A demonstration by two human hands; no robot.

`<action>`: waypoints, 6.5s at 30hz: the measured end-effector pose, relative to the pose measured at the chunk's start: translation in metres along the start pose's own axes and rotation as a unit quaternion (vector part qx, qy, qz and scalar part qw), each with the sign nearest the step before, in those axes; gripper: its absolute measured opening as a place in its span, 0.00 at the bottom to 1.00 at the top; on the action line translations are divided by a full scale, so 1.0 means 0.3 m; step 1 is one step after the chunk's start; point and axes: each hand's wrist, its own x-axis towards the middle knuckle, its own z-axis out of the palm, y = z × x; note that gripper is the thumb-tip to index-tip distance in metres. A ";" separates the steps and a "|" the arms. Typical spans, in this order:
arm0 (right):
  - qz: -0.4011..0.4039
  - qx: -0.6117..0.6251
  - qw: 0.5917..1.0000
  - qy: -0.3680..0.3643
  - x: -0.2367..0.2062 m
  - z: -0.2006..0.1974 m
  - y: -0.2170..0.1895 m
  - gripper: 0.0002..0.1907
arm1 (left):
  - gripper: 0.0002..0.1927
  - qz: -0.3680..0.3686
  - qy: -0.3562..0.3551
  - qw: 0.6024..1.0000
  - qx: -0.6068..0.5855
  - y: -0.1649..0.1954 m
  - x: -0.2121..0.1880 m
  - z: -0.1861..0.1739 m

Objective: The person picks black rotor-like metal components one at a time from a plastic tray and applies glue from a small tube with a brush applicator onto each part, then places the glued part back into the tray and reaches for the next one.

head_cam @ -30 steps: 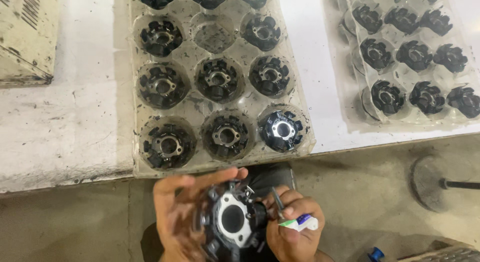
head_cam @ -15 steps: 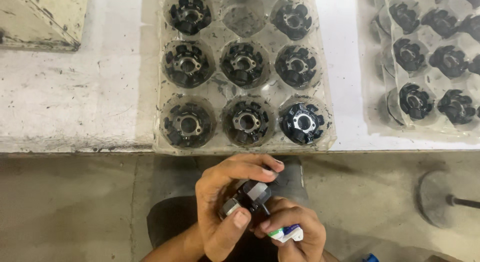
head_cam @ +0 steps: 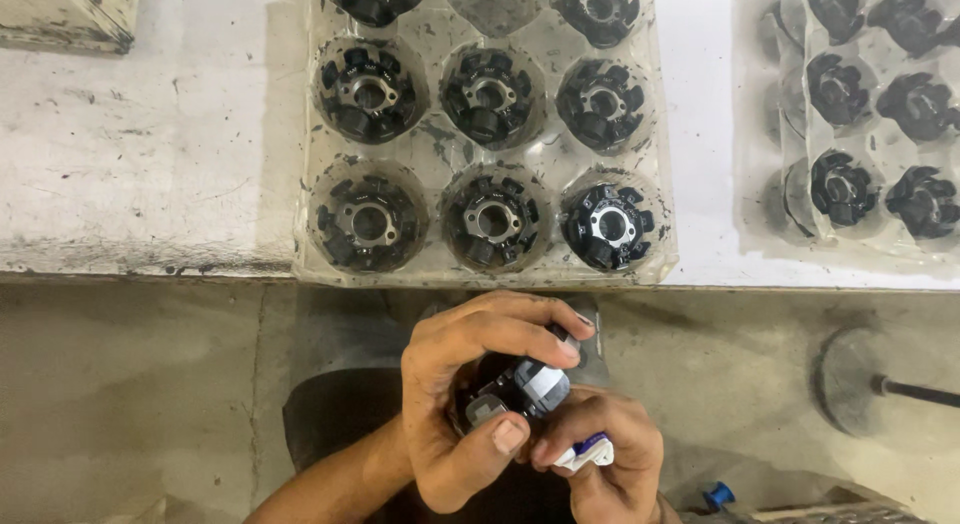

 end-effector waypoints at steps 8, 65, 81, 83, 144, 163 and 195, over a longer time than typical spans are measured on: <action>0.001 0.047 0.999 0.022 0.002 0.023 0.007 0.08 | 0.20 -0.018 0.025 0.992 -0.119 -0.050 -0.044 -0.002; 0.037 -0.019 0.998 0.056 -0.019 0.014 0.028 0.04 | 0.20 -0.280 0.286 0.734 -0.549 -0.103 -0.052 0.074; 0.127 0.165 0.962 0.175 -0.104 -0.071 0.077 0.11 | 0.21 -0.140 0.182 0.944 -0.237 -0.232 0.406 -0.297; 0.139 0.180 0.960 0.161 -0.107 -0.082 0.103 0.09 | 0.22 -0.148 0.196 0.953 -0.176 -0.328 0.556 -0.388; -0.021 -0.006 0.997 0.080 -0.002 0.025 0.006 0.03 | 0.25 -0.255 0.255 0.789 -0.498 -0.059 -0.043 0.079; -0.017 -0.090 0.995 0.050 0.002 -0.004 -0.010 0.07 | 0.23 -0.312 0.283 0.749 -0.512 -0.078 -0.040 0.085; 0.033 0.072 0.997 0.026 -0.010 0.053 -0.011 0.07 | 0.24 -0.002 0.003 0.996 -0.090 -0.020 -0.026 -0.035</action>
